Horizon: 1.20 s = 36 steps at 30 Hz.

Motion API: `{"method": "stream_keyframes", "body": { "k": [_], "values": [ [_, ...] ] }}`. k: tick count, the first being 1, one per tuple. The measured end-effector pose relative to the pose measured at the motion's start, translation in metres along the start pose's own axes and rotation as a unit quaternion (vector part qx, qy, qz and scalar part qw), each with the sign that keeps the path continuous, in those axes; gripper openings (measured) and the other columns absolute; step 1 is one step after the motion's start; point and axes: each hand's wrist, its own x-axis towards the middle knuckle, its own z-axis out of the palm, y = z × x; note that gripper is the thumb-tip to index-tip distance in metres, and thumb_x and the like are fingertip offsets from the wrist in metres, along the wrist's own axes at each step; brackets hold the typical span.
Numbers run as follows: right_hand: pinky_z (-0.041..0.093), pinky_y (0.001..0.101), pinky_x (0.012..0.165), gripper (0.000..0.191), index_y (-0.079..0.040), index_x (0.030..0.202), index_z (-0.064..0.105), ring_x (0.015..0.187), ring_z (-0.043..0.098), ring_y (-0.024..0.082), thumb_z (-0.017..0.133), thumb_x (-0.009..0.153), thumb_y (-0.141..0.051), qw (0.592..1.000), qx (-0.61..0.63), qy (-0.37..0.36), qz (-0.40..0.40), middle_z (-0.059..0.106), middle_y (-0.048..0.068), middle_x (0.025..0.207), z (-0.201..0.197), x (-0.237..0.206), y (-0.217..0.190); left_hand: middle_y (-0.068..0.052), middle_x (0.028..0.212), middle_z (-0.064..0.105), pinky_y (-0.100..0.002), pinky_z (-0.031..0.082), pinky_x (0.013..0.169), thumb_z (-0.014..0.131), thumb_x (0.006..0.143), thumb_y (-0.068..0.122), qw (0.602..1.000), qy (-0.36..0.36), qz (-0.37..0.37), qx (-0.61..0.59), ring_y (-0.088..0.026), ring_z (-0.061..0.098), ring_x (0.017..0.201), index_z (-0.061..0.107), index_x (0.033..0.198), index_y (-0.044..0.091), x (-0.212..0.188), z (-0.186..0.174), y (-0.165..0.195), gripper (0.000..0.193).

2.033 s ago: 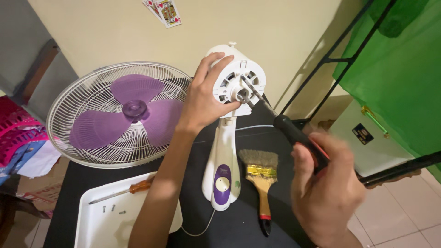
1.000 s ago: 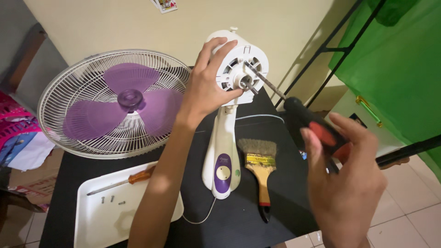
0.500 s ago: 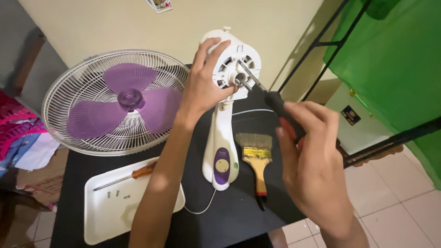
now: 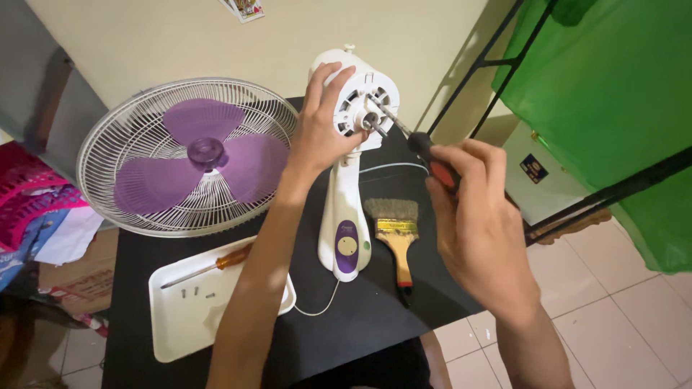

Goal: The person uses a brush to clean the exposed motor housing of a disassembled electric fan, then uses a screwdriver to tighten screws on the motor housing. The fan blades and front grille remain detached on the table.

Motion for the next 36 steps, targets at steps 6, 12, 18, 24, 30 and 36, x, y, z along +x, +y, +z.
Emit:
{"method": "stream_keyframes", "body": {
  "k": [6,12,18,24,30,36],
  "values": [
    [0.055,0.0364,0.069,0.018,-0.006,0.121,0.061,0.086,0.073,0.026,0.075,0.111,-0.011,0.993,-0.060,0.081,0.060,0.068,0.009,0.106,0.011,0.015,0.013,-0.014,0.152,0.040,-0.048,0.043,0.121,0.094,0.065,0.019,1.000,0.000,-0.009,0.012,-0.040,0.041,0.146,0.045,0.148,0.013,0.003,-0.001,0.004,0.097],
    [0.056,0.0380,0.071,0.030,0.003,0.125,0.052,0.091,0.070,0.031,0.067,0.100,-0.004,0.997,0.082,0.010,0.005,0.055,0.023,0.120,-0.008,0.014,0.009,-0.013,0.152,0.038,-0.049,0.044,0.119,0.097,0.066,0.029,0.999,-0.010,-0.025,0.035,-0.041,0.040,0.146,0.044,0.146,0.012,0.006,0.003,0.008,0.098],
    [0.057,0.0369,0.067,0.037,0.001,0.132,0.054,0.093,0.073,0.028,0.069,0.098,-0.001,0.999,0.054,-0.007,0.006,0.060,0.019,0.119,-0.006,0.018,0.011,-0.013,0.152,0.039,-0.048,0.047,0.118,0.097,0.066,0.027,0.998,-0.003,-0.030,0.046,-0.038,0.040,0.146,0.045,0.146,0.013,0.011,0.008,0.006,0.096],
    [0.054,0.0396,0.063,0.016,-0.005,0.114,0.063,0.075,0.072,0.030,0.074,0.102,-0.007,0.991,-0.109,0.046,0.067,0.069,0.011,0.099,0.007,0.031,0.018,-0.011,0.149,0.037,-0.048,0.045,0.119,0.097,0.062,0.024,0.997,-0.005,-0.040,0.062,-0.039,0.038,0.146,0.043,0.144,0.014,0.010,0.015,0.001,0.099],
    [0.057,0.0348,0.067,0.031,0.004,0.121,0.048,0.095,0.070,0.029,0.061,0.094,0.002,0.979,0.191,-0.036,0.057,0.051,0.023,0.124,-0.008,0.024,0.017,-0.010,0.151,0.037,-0.047,0.049,0.117,0.097,0.062,0.023,0.997,-0.011,-0.051,0.059,-0.037,0.041,0.145,0.043,0.144,0.016,0.009,0.015,0.001,0.099],
    [0.055,0.0385,0.063,0.030,0.004,0.124,0.057,0.085,0.072,0.029,0.067,0.096,0.002,1.000,0.027,0.005,0.000,0.060,0.020,0.110,0.001,0.021,0.015,-0.011,0.149,0.037,-0.046,0.050,0.115,0.098,0.060,0.023,0.997,-0.003,-0.050,0.056,-0.038,0.042,0.144,0.044,0.143,0.016,0.013,0.015,0.001,0.100]
  ]
}}
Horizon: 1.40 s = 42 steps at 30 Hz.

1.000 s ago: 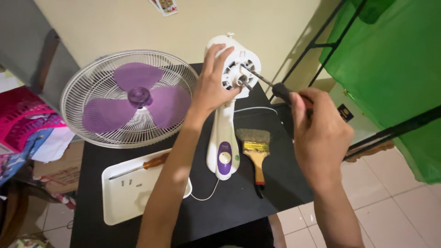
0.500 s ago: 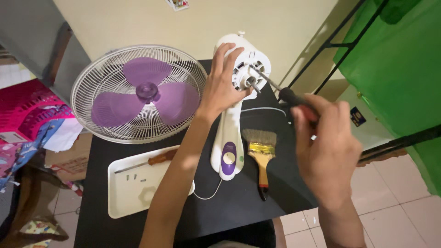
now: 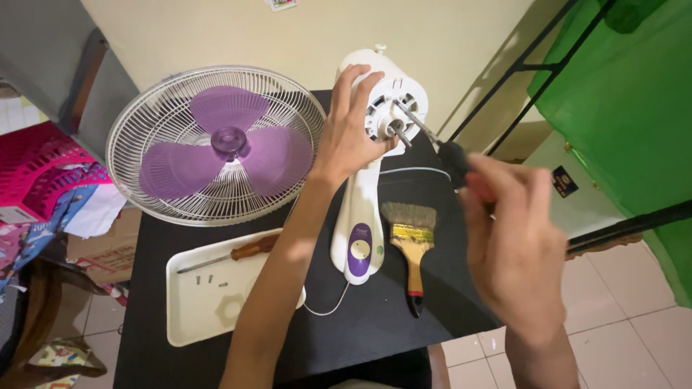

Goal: The person uses a brush to clean the exposed motor housing of a disassembled electric fan, then uses a screwdriver to tighten screws on the motor housing. The fan blades and front grille remain detached on the table.

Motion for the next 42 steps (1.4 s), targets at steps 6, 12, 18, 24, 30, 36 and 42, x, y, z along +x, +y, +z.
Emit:
{"method": "stream_keyframes", "body": {
  "k": [6,12,18,24,30,36,42],
  "values": [
    [0.049,0.0376,0.057,0.009,-0.001,0.105,0.067,0.069,0.069,0.025,0.073,0.107,-0.008,0.988,-0.124,0.066,0.069,0.069,0.009,0.087,0.011,0.013,0.011,-0.010,0.148,0.037,-0.047,0.050,0.114,0.098,0.060,0.022,1.000,0.003,0.011,0.016,-0.038,0.041,0.144,0.044,0.143,0.015,-0.002,0.000,0.001,0.100],
    [0.049,0.0326,0.055,0.034,0.006,0.121,0.048,0.065,0.066,0.025,0.068,0.096,-0.004,0.988,0.064,-0.039,0.134,0.061,0.020,0.124,-0.009,0.006,0.008,-0.010,0.149,0.038,-0.045,0.054,0.110,0.097,0.061,0.023,1.000,-0.019,-0.021,0.002,-0.036,0.043,0.143,0.045,0.142,0.016,0.000,-0.003,0.001,0.097],
    [0.053,0.0367,0.068,0.043,0.005,0.129,0.045,0.089,0.067,0.033,0.069,0.093,0.006,0.999,0.013,-0.032,-0.002,0.055,0.024,0.122,-0.008,0.002,0.006,-0.010,0.147,0.038,-0.049,0.052,0.111,0.098,0.057,0.023,1.000,0.004,0.023,0.016,-0.038,0.042,0.142,0.045,0.148,0.022,0.001,-0.002,0.003,0.105],
    [0.051,0.0343,0.062,0.020,-0.004,0.124,0.063,0.079,0.068,0.022,0.075,0.109,-0.009,0.995,-0.080,0.014,0.060,0.065,0.010,0.105,0.002,0.001,0.009,-0.012,0.148,0.038,-0.048,0.053,0.110,0.097,0.062,0.022,1.000,-0.025,0.013,0.010,-0.039,0.042,0.142,0.047,0.151,0.029,0.000,-0.003,0.004,0.102],
    [0.048,0.0374,0.056,0.022,0.002,0.115,0.064,0.061,0.063,0.023,0.076,0.102,-0.011,0.986,-0.115,0.004,0.117,0.070,0.010,0.097,0.001,0.007,0.005,-0.011,0.152,0.040,-0.050,0.052,0.112,0.096,0.062,0.022,0.999,-0.024,0.029,0.019,-0.041,0.039,0.145,0.048,0.150,0.026,0.001,-0.004,0.003,0.100],
    [0.056,0.0401,0.081,0.037,-0.001,0.133,0.056,0.099,0.068,0.031,0.060,0.096,0.002,0.989,0.119,-0.078,0.031,0.052,0.019,0.128,-0.013,0.002,0.002,-0.006,0.161,0.039,-0.050,0.051,0.111,0.096,0.063,0.024,0.998,-0.040,0.022,0.033,-0.043,0.034,0.148,0.048,0.149,0.025,0.001,-0.001,0.000,0.098],
    [0.056,0.0357,0.072,0.028,-0.006,0.130,0.069,0.089,0.070,0.027,0.073,0.102,-0.003,0.997,-0.065,0.005,0.038,0.063,0.014,0.118,0.000,-0.003,0.001,-0.002,0.159,0.040,-0.049,0.051,0.113,0.096,0.061,0.025,0.998,-0.046,0.005,0.038,-0.040,0.033,0.149,0.047,0.148,0.026,0.002,-0.001,-0.001,0.101]
  ]
}}
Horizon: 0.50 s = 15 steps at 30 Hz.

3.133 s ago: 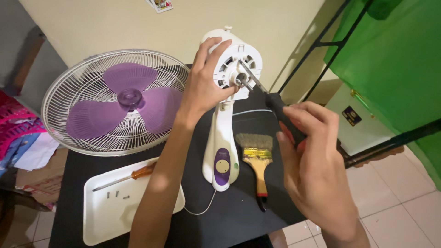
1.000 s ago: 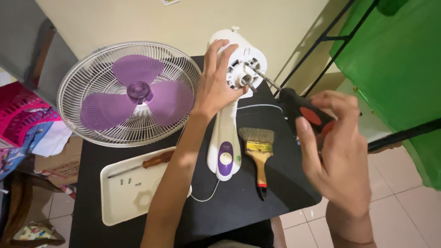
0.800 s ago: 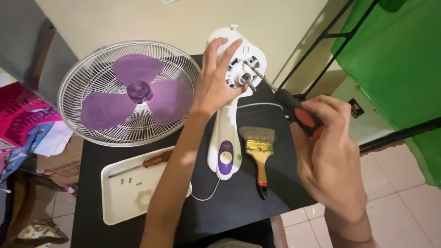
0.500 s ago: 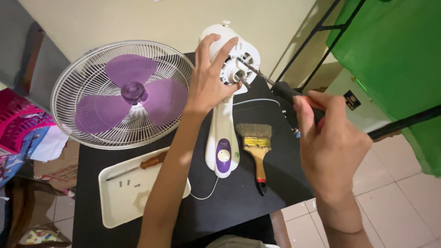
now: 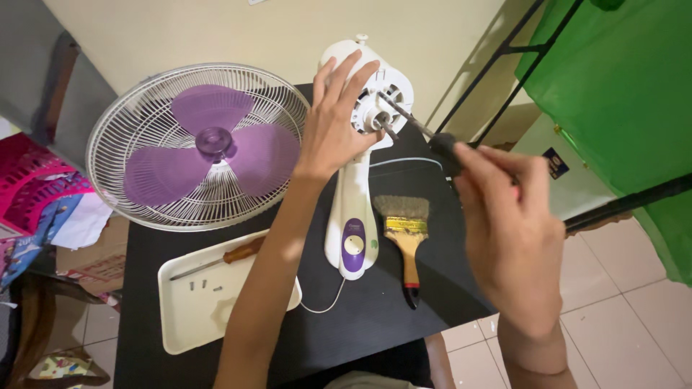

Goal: The person uses a brush to clean the exposed motor housing of a disassembled electric fan, then uses a screwdriver to tighten screws on the motor housing. The fan blades and front grille remain detached on the table.

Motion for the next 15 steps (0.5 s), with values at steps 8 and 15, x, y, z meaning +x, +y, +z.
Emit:
{"method": "stream_keyframes", "body": {
  "k": [8,15],
  "values": [
    [0.051,0.0361,0.060,0.022,-0.001,0.118,0.070,0.067,0.066,0.023,0.077,0.099,-0.010,0.993,-0.019,-0.002,0.119,0.071,0.011,0.094,0.002,0.013,0.003,-0.001,0.157,0.042,-0.048,0.052,0.109,0.096,0.059,0.025,1.000,0.006,0.005,0.006,-0.039,0.035,0.147,0.047,0.147,0.026,0.001,-0.003,0.004,0.101],
    [0.055,0.0333,0.064,0.034,0.001,0.121,0.065,0.085,0.068,0.024,0.073,0.088,0.005,0.989,0.119,-0.078,0.042,0.058,0.022,0.118,-0.013,0.010,0.012,-0.001,0.154,0.045,-0.047,0.054,0.106,0.096,0.056,0.025,1.000,0.000,-0.016,0.007,-0.038,0.037,0.145,0.048,0.146,0.026,0.004,-0.007,0.010,0.102]
  ]
}}
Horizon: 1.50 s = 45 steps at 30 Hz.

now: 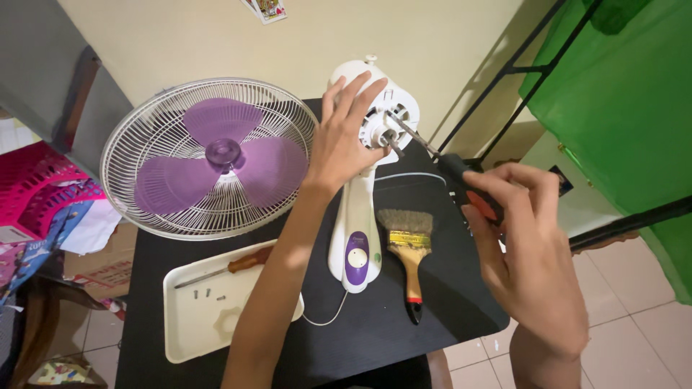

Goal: The person uses a brush to clean the exposed motor housing of a disassembled electric fan, then uses a screwdriver to tighten screws on the motor housing. The fan blades and front grille remain detached on the table.

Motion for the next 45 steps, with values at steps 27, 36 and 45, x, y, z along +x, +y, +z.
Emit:
{"method": "stream_keyframes", "body": {
  "k": [27,36,45],
  "values": [
    [0.061,0.0338,0.077,0.029,0.003,0.119,0.056,0.096,0.070,0.026,0.066,0.092,0.000,0.997,0.017,0.056,-0.055,0.050,0.022,0.127,0.006,0.002,0.010,-0.001,0.153,0.046,-0.049,0.054,0.105,0.095,0.060,0.024,1.000,0.002,0.000,0.005,-0.039,0.037,0.145,0.052,0.140,0.020,0.002,0.003,0.001,0.091],
    [0.058,0.0390,0.078,0.047,0.000,0.119,0.066,0.100,0.071,0.031,0.062,0.074,0.012,0.969,-0.162,-0.059,-0.174,0.066,0.014,0.128,-0.006,0.004,0.005,-0.005,0.152,0.046,-0.054,0.058,0.093,0.097,0.056,0.028,0.999,-0.035,-0.013,0.024,-0.042,0.037,0.143,0.052,0.138,0.016,0.012,-0.004,0.007,0.094],
    [0.056,0.0349,0.063,0.041,0.001,0.125,0.067,0.089,0.072,0.027,0.068,0.084,0.006,0.965,-0.178,-0.082,-0.175,0.070,0.016,0.123,-0.007,0.015,0.007,-0.007,0.150,0.048,-0.053,0.060,0.089,0.095,0.058,0.028,0.999,-0.036,0.004,0.032,-0.044,0.037,0.142,0.052,0.139,0.016,0.012,-0.003,0.005,0.092]
  ]
}}
